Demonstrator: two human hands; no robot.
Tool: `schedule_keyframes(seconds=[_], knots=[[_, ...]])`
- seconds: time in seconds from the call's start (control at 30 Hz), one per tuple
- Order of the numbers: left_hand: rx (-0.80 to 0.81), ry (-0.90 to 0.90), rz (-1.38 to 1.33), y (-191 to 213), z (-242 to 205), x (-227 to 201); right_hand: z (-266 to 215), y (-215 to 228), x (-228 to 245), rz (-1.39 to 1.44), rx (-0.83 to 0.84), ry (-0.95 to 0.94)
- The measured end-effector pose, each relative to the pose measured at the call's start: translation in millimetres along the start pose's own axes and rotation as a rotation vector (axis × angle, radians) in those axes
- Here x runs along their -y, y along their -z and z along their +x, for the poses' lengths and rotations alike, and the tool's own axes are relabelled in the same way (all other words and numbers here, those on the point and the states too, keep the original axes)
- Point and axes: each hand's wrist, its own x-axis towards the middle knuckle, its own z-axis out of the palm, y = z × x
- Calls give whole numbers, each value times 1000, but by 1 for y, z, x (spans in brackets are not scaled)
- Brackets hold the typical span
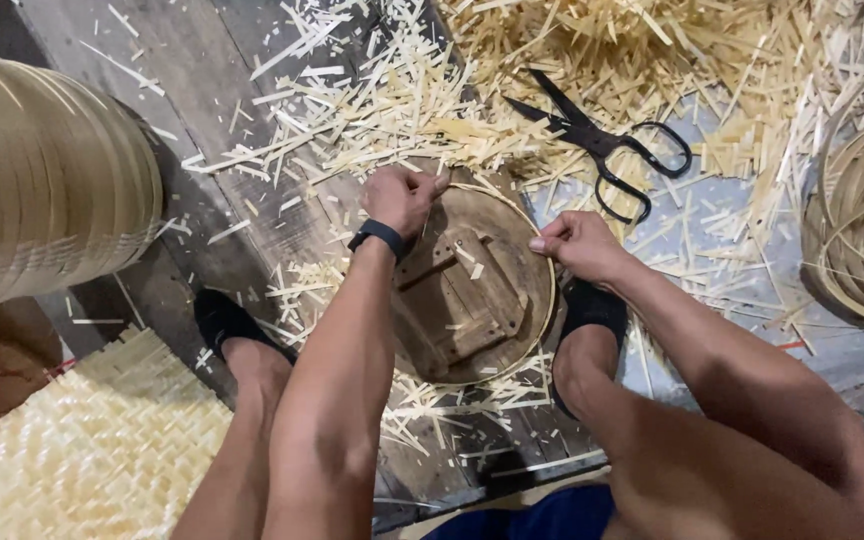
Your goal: Weaving and assembling bamboo components into circular baskets or trays.
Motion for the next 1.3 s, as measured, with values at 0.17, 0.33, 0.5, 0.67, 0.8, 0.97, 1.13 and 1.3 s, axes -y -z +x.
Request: schedule_keyframes(seconds=[0.17,0.33,0.5,0.67,0.8,0.97,1.13,1.3], knots=[[-118,-150,-4,1,0,25,-24,0,28,-35,-60,0],[19,254,139,62,-28,104,-67,3,43,-296,-48,3],[137,388,-644,51,-40,178,-81,-7,28,-31,55,-174],[80,436,-449,60,-51,148,-72,-10,13,32,34,-159],[-30,301,-428,49,-71,159,-86,-11,37,57,28,-246],[27,647,-708,10,-174,196,-84,-14,11,143,61,-168],[-78,687,-1075,-13,-192,187,-81,-11,25,128,31,-113],[-269,620,-1204,-34,-178,164,-61,0,22,235,-84,109]])
